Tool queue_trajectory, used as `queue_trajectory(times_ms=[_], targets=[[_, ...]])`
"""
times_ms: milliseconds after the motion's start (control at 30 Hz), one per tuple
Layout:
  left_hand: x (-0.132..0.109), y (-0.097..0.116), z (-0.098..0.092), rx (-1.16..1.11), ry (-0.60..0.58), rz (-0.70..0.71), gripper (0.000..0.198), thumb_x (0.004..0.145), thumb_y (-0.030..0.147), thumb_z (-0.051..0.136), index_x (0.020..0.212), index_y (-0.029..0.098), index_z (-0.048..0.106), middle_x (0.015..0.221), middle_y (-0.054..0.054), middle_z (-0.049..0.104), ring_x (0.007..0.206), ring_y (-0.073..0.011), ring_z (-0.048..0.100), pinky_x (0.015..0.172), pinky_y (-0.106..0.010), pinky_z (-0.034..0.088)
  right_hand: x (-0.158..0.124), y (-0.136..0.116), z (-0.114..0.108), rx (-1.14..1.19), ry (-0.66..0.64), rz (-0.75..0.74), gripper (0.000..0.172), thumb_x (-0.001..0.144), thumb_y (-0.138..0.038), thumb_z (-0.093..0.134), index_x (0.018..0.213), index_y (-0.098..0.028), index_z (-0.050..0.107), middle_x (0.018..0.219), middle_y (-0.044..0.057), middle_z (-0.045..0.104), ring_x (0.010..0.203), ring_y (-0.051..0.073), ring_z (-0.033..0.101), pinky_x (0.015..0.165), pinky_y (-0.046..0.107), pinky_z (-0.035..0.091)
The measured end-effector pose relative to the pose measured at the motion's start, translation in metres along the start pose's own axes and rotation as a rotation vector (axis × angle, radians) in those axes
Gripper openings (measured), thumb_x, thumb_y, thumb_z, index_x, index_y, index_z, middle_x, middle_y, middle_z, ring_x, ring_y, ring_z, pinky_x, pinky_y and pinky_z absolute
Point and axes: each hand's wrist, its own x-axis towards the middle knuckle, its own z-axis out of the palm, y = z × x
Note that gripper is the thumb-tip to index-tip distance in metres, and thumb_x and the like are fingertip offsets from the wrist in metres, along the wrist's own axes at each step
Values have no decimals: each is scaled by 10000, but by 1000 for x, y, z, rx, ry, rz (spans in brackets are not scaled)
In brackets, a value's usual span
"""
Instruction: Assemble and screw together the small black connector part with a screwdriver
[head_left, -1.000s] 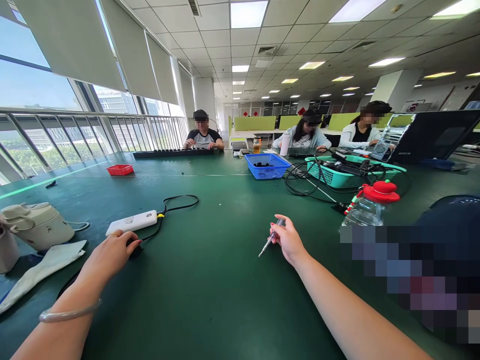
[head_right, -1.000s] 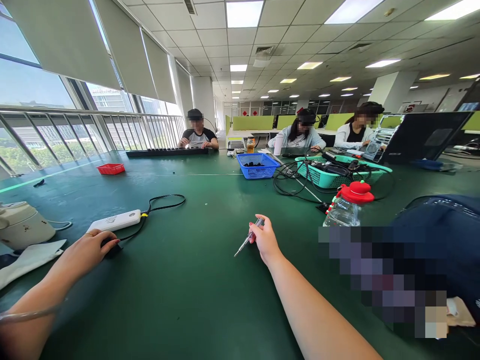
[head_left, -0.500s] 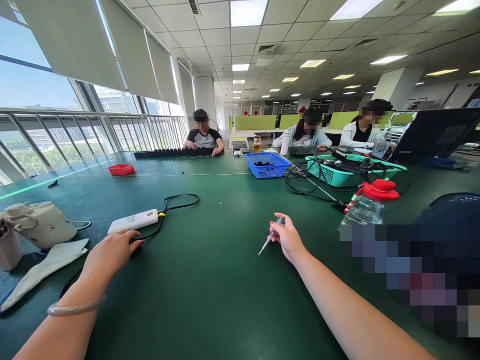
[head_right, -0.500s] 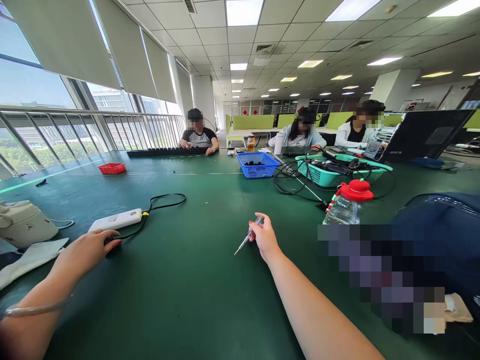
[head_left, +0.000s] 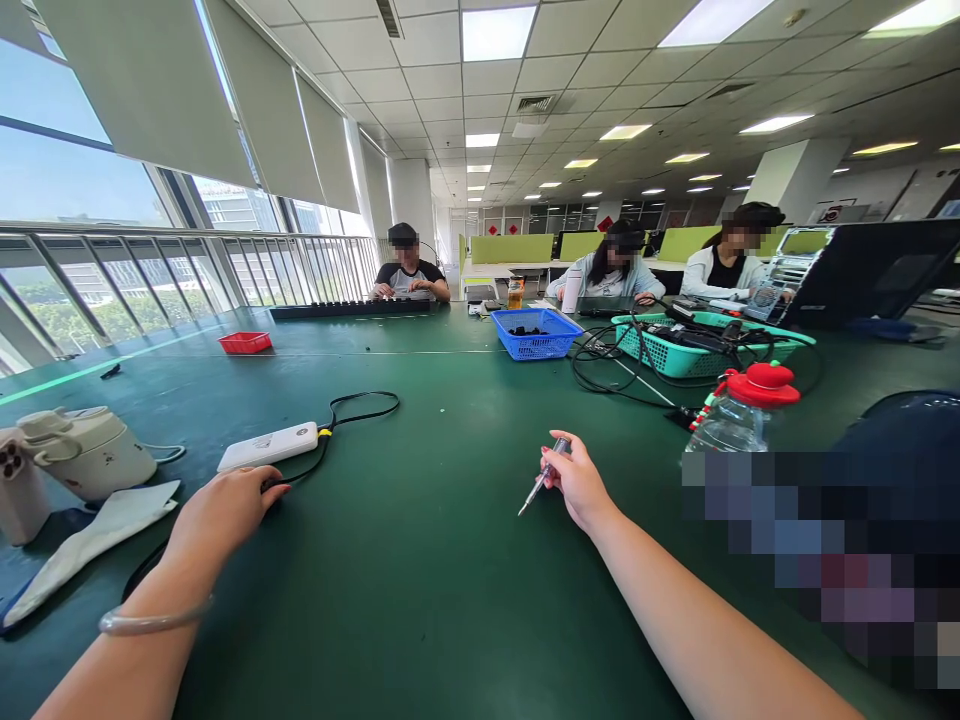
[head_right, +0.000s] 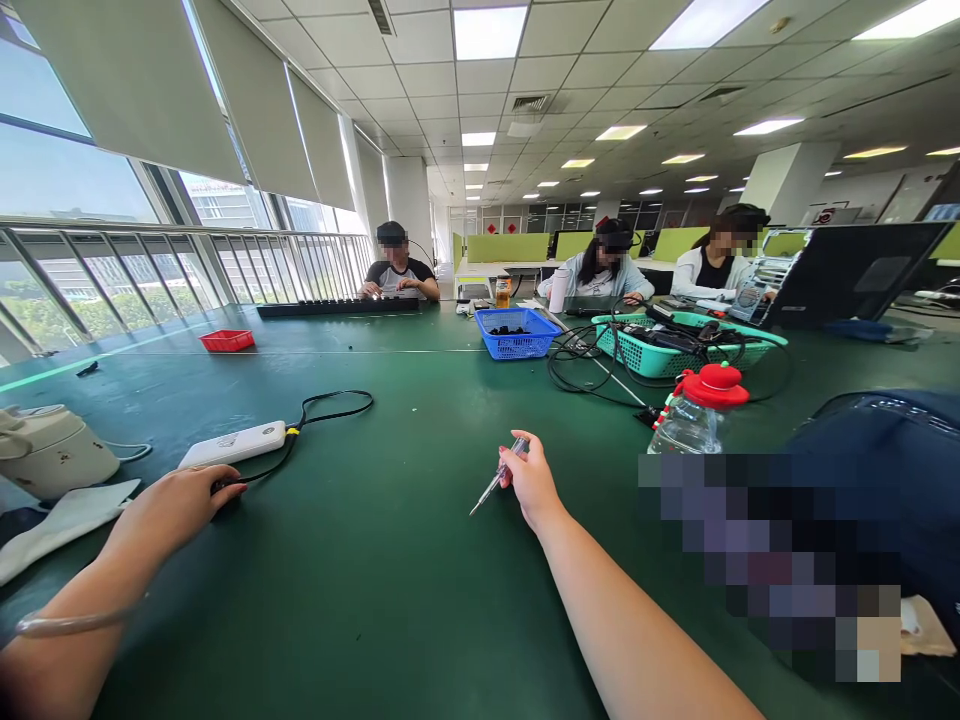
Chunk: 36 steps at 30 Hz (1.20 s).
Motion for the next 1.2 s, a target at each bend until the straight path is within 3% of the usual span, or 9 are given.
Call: queue_trajectory(times_ms=[200, 467, 667, 967, 1200], targets=[[2, -2, 2, 10, 27, -14, 424, 927, 435, 408, 1128, 199, 697, 1106, -148, 722, 1013, -315, 665, 841, -393, 503, 0, 2, -1, 0, -3, 1, 573, 616, -392, 749, 1085, -242, 457, 567, -105, 563, 441, 102, 465, 547, 290, 410], [-3, 7, -9, -5, -30, -83, 397, 930, 435, 431, 1157, 220, 676, 1096, -126, 729, 991, -307, 673, 813, -366, 498, -1, -3, 2, 0, 10, 15, 596, 573, -393, 753, 1066, -241, 454, 553, -109, 553, 420, 98, 459, 522, 279, 395], [-3, 7, -14, -85, 23, -185, 399, 945, 446, 380, 1172, 256, 647, 1057, -109, 734, 967, -311, 668, 755, -353, 481, -1, -3, 2, -1, 13, 17, 604, 572, -391, 744, 1076, -239, 449, 548, -107, 560, 429, 100, 458, 523, 275, 387], [-4, 6, -18, -179, -57, -210, 367, 929, 414, 424, 1138, 252, 679, 993, -73, 755, 950, -285, 674, 776, -333, 480, -1, -2, 1, -10, 7, 14, 595, 582, -392, 742, 1077, -241, 447, 555, -110, 550, 420, 99, 454, 529, 284, 396], [-1, -1, -15, -215, -28, -270, 405, 940, 420, 418, 1226, 266, 658, 1118, -54, 745, 995, -291, 658, 790, -332, 467, -2, -4, 2, -19, 15, 19, 592, 579, -387, 723, 1080, -235, 446, 561, -106, 556, 432, 98, 454, 546, 288, 405]])
